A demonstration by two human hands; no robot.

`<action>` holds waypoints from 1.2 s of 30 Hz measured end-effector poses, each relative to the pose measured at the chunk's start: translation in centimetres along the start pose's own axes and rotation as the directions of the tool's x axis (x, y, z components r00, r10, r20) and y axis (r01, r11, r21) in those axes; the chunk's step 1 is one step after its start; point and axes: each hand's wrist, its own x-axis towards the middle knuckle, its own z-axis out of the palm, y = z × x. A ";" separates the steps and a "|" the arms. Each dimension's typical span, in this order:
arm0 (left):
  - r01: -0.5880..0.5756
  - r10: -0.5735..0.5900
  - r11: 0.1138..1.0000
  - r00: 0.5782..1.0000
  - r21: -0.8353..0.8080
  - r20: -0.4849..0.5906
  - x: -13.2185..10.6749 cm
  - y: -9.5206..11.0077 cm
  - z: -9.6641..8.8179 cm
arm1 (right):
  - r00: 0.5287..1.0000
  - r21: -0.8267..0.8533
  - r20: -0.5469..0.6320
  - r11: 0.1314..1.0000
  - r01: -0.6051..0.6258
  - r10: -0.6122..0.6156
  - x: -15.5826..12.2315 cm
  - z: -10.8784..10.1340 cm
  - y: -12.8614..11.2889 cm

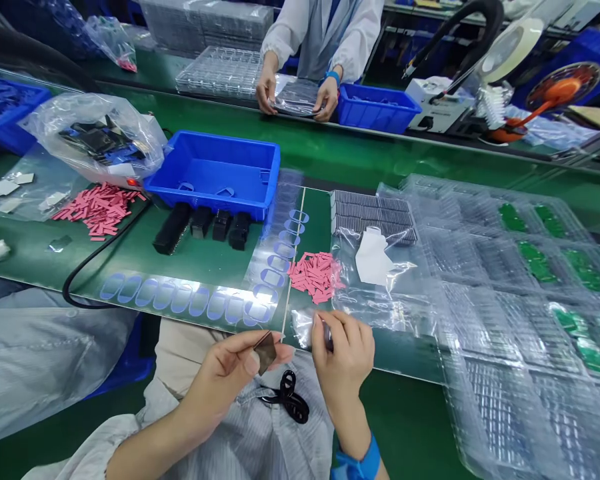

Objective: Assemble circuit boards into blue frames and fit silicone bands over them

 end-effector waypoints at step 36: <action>-0.136 0.239 -0.230 0.952 0.964 0.191 7.5 14.4 -4.4 | 0.987 0.498 0.127 0.867 0.023 -0.099 3.4 2.5 0.1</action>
